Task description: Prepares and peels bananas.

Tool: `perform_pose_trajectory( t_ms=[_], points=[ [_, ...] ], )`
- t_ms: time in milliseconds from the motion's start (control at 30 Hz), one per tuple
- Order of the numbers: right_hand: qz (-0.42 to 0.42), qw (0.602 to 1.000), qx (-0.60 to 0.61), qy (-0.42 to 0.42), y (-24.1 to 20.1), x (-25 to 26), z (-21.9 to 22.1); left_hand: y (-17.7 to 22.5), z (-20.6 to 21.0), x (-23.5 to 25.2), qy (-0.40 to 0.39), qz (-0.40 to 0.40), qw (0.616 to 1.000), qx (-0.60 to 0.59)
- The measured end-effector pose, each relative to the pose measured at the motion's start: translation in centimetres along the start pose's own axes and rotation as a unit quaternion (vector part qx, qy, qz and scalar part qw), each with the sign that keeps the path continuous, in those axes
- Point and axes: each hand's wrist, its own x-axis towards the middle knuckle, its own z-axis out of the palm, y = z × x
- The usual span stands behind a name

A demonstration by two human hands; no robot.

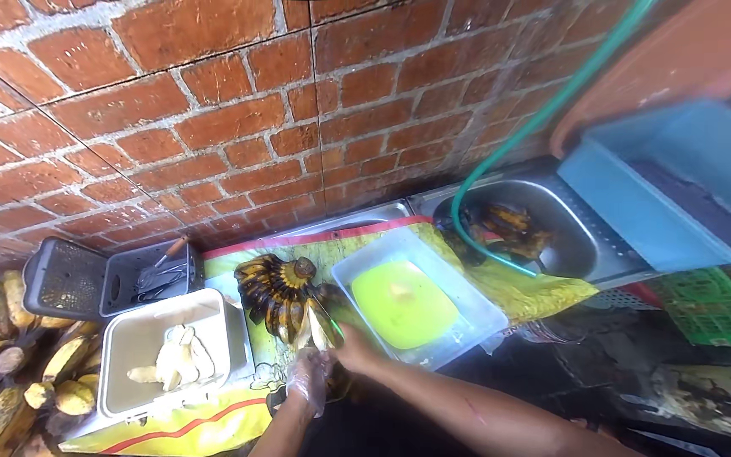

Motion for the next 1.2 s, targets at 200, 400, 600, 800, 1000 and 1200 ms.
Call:
perform_pose_trajectory(
  t_ms=[200, 400, 600, 800, 1000, 1200],
  points=[
    [-0.009, 1.000, -0.018, 0.000, 0.5, 0.0, -0.6, 1.5, 1.4, 0.0, -0.024, -0.018, 0.999, 0.035],
    [-0.007, 1.000, -0.026, 0.008, 1.1, 0.3, -1.5, 2.3, 2.8, 1.5, -0.059, 0.003, 0.995, 0.080],
    [-0.010, 1.000, 0.004, 0.001, 1.3, 0.0, -3.1, 3.1, 5.3, 3.2, -0.084, 0.027, 0.996, 0.018],
    [-0.014, 1.000, 0.001, -0.002, 1.5, 0.5, -4.5, 4.7, 7.8, 3.7, -0.087, 0.026, 0.995, -0.028],
    [-0.043, 0.999, 0.023, 0.000, 2.2, 1.1, -5.1, 5.7, 9.1, 3.3, -0.049, 0.035, 0.998, -0.015],
    [0.012, 0.973, 0.230, -0.003, 1.9, 0.0, -4.6, 7.4, 7.1, 3.0, -0.121, -0.037, 0.992, 0.005]
  ],
)
